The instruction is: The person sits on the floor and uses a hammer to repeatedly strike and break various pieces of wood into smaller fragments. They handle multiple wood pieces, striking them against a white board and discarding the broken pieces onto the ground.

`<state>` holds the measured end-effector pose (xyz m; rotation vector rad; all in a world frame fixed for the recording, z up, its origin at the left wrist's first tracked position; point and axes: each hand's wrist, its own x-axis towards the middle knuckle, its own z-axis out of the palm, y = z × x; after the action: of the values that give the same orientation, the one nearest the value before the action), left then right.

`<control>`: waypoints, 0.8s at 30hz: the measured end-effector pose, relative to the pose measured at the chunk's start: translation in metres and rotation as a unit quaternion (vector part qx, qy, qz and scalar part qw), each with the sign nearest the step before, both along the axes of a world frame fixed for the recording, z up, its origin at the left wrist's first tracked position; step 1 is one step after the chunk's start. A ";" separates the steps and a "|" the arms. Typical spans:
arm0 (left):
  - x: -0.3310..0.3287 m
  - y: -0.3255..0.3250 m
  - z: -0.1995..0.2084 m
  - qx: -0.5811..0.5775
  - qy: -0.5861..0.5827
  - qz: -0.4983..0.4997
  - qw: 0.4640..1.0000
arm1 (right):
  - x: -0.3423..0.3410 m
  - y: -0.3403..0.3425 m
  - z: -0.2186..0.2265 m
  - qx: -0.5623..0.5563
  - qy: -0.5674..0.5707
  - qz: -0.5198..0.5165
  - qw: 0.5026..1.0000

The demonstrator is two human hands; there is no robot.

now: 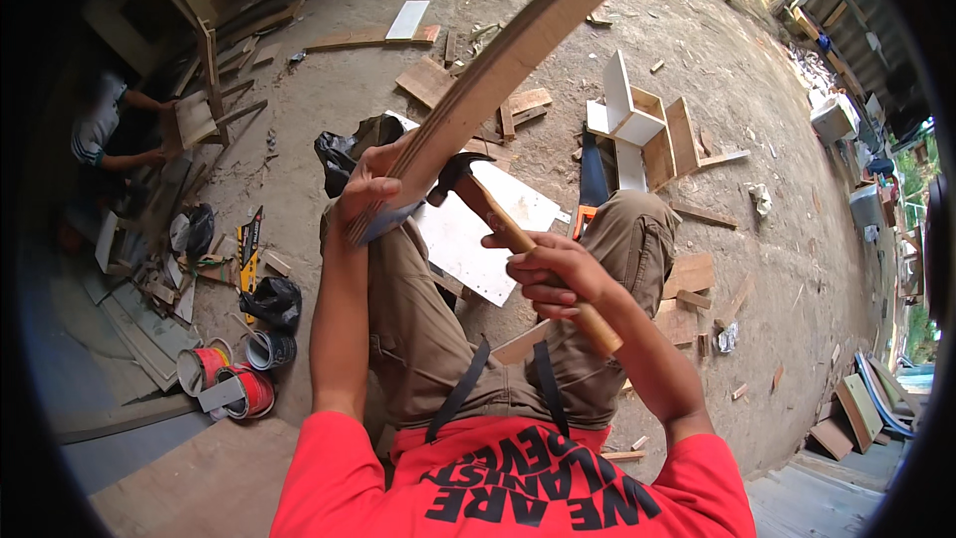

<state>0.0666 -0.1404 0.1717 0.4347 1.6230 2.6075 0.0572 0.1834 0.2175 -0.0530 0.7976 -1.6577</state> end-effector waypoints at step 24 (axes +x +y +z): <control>0.040 -0.034 -0.004 0.142 -0.005 0.258 0.956 | -0.066 -0.076 -0.146 0.373 0.652 -0.075 0.655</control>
<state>0.1063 -0.1742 0.1673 -0.0110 1.5268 3.2327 -0.0086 0.1071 0.0714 -0.6714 2.5923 -1.0815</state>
